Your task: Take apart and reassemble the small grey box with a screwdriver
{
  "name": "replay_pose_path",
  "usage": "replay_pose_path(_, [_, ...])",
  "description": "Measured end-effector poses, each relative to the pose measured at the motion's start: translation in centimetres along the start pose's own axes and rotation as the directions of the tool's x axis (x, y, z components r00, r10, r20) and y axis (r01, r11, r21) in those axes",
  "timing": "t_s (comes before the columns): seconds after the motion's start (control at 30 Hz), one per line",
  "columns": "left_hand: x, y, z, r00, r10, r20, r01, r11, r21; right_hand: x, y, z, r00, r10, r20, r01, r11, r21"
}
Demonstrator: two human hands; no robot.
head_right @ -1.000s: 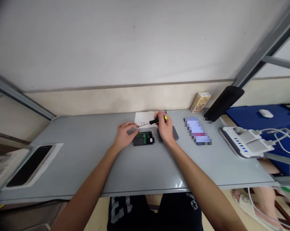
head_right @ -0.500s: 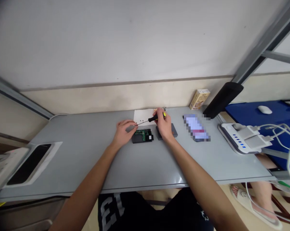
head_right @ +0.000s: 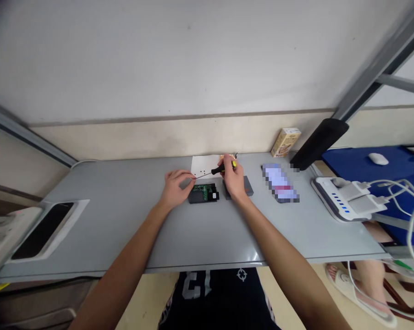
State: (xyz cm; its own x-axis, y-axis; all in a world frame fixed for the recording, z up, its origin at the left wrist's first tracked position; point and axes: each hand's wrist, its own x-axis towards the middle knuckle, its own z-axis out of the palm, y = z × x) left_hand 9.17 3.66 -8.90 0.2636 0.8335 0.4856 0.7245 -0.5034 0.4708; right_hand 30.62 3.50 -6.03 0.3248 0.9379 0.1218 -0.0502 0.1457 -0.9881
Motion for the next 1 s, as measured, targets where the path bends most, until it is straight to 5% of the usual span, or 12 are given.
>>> replay_pose_path(0.27, [0.2,-0.5,-0.9,0.999,-0.036,0.030,0.036,0.999,0.006,0.0,0.3,-0.2,0.999,-0.032,0.043,0.035,0.997,-0.061])
replay_pose_path(0.63, [0.1,-1.2,-0.7,0.966,0.013,0.257,0.024,0.990,-0.138,-0.3,0.3,0.0,0.995,-0.043,0.086,0.053,0.992,-0.117])
replay_pose_path(1.0, [0.1,-0.9,-0.6,0.960,0.012,0.280,0.024,0.992,-0.126,-0.2,0.3,-0.1,0.994,-0.050,0.096,0.062,0.991,-0.120])
